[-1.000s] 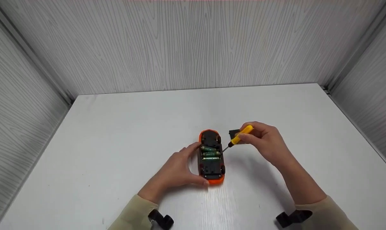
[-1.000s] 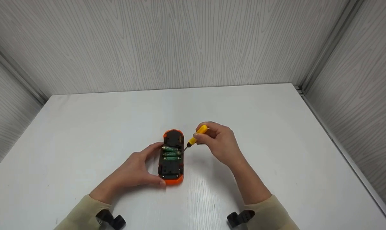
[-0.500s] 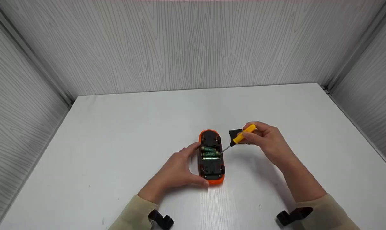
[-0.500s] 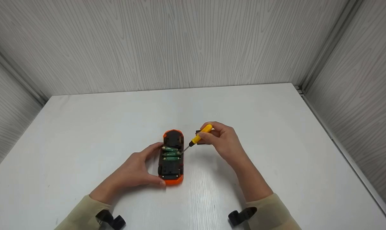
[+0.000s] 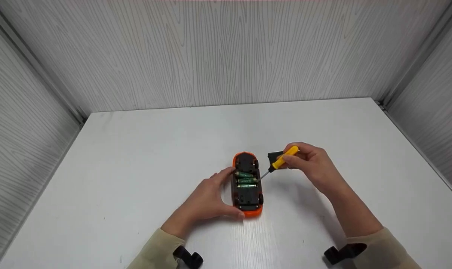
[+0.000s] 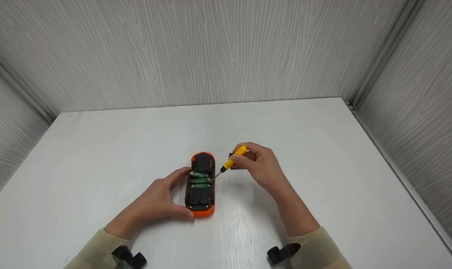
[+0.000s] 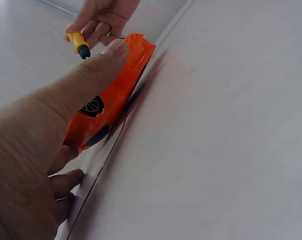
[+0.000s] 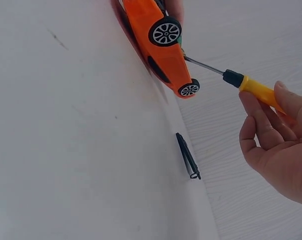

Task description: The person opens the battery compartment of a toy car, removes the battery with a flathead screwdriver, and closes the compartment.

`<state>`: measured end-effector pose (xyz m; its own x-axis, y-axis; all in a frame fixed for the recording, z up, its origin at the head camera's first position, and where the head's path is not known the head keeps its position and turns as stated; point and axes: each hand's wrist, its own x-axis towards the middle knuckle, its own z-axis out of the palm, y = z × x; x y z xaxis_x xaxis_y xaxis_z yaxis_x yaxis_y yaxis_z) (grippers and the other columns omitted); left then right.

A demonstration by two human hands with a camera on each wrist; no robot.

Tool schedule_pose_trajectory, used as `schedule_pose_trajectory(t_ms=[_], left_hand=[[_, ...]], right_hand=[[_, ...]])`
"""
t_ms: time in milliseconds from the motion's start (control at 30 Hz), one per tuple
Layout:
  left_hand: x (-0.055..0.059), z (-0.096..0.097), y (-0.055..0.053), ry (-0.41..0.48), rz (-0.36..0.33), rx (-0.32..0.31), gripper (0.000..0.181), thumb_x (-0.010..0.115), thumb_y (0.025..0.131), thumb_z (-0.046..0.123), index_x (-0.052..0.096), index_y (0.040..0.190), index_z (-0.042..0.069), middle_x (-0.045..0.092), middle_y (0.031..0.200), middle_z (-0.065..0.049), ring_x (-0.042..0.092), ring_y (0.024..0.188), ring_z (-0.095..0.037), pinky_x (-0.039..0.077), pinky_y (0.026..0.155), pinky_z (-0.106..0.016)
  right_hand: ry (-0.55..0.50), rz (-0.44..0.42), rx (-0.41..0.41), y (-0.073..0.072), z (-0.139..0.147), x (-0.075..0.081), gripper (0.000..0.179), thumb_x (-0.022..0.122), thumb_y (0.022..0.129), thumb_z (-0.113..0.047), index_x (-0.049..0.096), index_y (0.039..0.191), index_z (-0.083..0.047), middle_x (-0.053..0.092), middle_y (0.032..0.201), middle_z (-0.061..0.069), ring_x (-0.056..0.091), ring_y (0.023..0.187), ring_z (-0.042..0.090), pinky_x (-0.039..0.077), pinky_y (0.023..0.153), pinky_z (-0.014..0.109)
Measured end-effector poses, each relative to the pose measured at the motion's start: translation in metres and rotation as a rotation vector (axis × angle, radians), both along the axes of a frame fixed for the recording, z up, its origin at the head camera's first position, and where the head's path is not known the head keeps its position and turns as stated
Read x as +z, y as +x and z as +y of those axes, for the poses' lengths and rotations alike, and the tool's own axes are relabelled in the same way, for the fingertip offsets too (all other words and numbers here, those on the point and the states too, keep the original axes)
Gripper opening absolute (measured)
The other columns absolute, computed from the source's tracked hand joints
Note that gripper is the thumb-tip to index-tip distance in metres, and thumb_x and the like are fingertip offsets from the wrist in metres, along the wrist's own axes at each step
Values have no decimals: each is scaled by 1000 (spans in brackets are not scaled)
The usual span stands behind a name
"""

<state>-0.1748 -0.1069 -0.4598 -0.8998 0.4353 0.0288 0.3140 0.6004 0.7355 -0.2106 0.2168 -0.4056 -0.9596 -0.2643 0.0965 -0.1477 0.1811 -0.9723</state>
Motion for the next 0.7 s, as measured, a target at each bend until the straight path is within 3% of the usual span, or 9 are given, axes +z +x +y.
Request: schedule_pose_trajectory(t_ms=[267,700], left_hand=[[1,0,2,-10,-5,9,127,98,59,66,38,165,29,51,159,0,48,144,-26,39,118,-48],[1,1,2,-11,-10,12,128,98,58,66,38,165,30,50,160,0,47,144,-25,38,119,-47]], right_hand=[[94,75,-38,8,-6,14,28,76,101,-20,70,118,2,72,109,15,70,101,45,60,91,32],[92,77,-39,7,-4,12,27,76,101,-21,71,118,0,72,108,15,71,100,42,60,91,35]])
